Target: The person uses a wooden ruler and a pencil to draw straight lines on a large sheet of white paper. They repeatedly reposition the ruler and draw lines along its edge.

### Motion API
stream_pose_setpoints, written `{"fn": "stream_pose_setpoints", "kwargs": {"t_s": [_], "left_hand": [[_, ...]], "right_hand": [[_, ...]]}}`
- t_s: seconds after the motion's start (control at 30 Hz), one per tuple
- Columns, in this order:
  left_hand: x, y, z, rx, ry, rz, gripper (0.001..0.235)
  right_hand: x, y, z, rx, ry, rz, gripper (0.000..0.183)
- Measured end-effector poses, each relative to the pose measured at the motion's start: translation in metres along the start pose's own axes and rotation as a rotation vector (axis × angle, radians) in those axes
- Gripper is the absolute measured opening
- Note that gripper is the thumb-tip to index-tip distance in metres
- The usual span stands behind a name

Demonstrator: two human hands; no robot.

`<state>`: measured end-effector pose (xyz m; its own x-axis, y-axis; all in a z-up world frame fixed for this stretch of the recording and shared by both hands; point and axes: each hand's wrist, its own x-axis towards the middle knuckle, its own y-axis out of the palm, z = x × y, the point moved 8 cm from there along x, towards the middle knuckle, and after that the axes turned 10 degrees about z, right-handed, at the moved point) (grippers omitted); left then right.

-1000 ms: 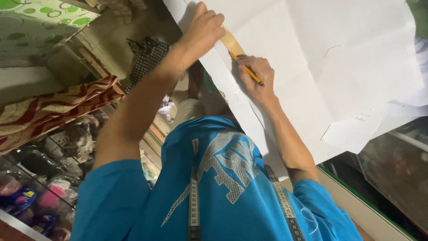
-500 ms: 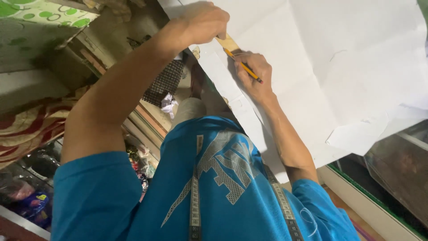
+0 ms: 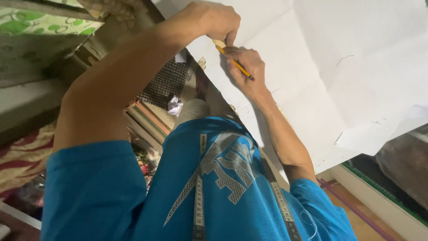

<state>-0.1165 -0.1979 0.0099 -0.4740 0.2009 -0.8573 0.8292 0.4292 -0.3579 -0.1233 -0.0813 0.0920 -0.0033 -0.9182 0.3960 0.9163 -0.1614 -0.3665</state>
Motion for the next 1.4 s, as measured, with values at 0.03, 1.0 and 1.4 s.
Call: {"fn": "stream_pose_setpoints", "kwargs": {"t_s": [0.03,1.0,1.4], "left_hand": [[-0.001,-0.001,0.0,0.009,0.004,0.006,0.055],[0.008,-0.004,0.01,0.001,0.174,0.016,0.043],[0.005,-0.008,0.009,-0.032,0.183,0.092,0.048]], "right_hand": [[0.0,0.001,-0.002,-0.003,0.005,-0.009,0.024],[0.008,0.032,0.009,-0.351,0.266,-0.073,0.021],[0.009,0.058,-0.002,-0.557,0.298,-0.267,0.021]]}}
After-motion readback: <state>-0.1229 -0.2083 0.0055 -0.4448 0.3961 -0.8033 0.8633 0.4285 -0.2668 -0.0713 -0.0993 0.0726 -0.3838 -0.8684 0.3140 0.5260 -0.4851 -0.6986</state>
